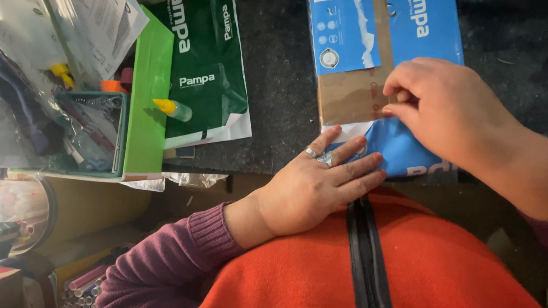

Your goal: The recorder is assembling and taping together pieces of a cardboard box on a workspace.

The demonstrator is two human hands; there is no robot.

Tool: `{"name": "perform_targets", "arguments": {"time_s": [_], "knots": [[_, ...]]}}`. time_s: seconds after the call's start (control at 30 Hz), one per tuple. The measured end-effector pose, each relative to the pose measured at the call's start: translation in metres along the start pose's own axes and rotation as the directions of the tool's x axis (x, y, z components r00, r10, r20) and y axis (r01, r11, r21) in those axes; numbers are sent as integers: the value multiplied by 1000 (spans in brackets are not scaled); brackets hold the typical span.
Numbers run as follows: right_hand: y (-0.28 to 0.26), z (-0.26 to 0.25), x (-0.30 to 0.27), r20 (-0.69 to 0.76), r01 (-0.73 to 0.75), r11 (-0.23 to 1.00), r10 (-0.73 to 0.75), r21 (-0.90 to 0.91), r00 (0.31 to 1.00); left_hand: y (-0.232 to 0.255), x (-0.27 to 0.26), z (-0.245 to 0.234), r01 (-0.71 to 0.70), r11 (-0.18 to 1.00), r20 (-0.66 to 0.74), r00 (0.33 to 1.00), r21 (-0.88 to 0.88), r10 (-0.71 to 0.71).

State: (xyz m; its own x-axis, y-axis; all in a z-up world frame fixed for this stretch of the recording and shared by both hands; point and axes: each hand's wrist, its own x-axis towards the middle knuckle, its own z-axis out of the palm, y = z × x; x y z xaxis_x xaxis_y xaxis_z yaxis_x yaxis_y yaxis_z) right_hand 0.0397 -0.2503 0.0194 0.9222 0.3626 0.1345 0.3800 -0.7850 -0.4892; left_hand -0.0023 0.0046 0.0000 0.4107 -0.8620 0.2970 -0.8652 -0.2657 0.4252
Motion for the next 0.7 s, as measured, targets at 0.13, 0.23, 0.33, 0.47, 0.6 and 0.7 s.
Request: {"name": "perform_targets", "arguments": {"time_s": [0.13,0.23,0.33,0.47,0.6,0.7], "knots": [[-10,-5,-17,-67,168,983,-173,-67,983,0,-2,2,11,1000,8,1000,-17,-11],[-26,-2,-26,-21,252,956,-258,-148,966,-4,-6,8,-17,998,-6,1000,64,17],[-28,3,-32,31,292,937,-291,-195,956,-13,-13,18,-40,994,-16,999,103,42],[-24,11,-38,13,287,926,-293,-247,956,-12,-7,11,117,987,-96,987,-108,-128],[-29,11,-40,33,262,884,-270,-386,962,-10,14,-2,212,972,-65,976,96,-207],[-28,10,-43,29,250,876,-261,-412,965,-6,13,-3,221,961,-36,975,166,-218]]}}
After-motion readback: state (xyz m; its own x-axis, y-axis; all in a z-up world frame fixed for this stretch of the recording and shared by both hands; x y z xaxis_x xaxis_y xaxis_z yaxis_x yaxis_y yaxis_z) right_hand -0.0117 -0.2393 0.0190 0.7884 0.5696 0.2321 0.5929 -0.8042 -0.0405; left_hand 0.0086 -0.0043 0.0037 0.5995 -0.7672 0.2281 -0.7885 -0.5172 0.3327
